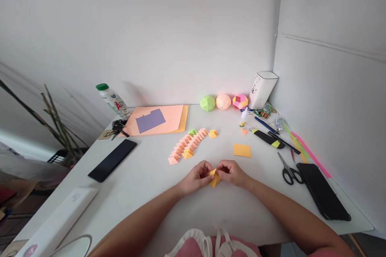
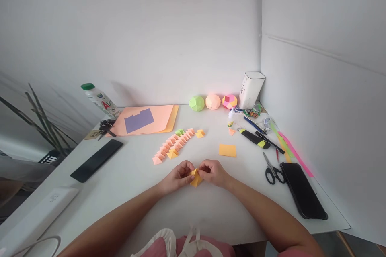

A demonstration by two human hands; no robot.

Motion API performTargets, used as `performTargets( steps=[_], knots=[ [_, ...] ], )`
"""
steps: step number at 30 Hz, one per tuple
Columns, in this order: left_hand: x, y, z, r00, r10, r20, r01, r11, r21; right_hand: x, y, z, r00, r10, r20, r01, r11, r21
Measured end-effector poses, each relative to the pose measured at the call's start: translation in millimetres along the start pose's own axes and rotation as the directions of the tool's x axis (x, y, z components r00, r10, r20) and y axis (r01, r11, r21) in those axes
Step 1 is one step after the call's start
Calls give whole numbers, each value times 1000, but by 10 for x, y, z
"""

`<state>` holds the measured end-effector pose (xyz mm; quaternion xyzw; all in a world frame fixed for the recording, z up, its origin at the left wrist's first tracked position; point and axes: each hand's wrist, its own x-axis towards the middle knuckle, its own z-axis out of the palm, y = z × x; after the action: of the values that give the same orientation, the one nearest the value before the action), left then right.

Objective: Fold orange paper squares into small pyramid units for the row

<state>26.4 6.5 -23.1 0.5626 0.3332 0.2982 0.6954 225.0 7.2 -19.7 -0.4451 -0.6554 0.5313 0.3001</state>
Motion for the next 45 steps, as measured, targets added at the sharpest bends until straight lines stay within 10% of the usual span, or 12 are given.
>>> performTargets(
  steps=[33, 45],
  knots=[
    [11, -29, -33, 986, 164, -32, -167, 972, -165, 13, -7, -64, 1000, 23, 17, -25, 992, 127],
    [29, -90, 0, 979, 165, -121, -165, 986, 11, -5, -16, -27, 996, -78, -53, 80, 996, 46]
  ],
)
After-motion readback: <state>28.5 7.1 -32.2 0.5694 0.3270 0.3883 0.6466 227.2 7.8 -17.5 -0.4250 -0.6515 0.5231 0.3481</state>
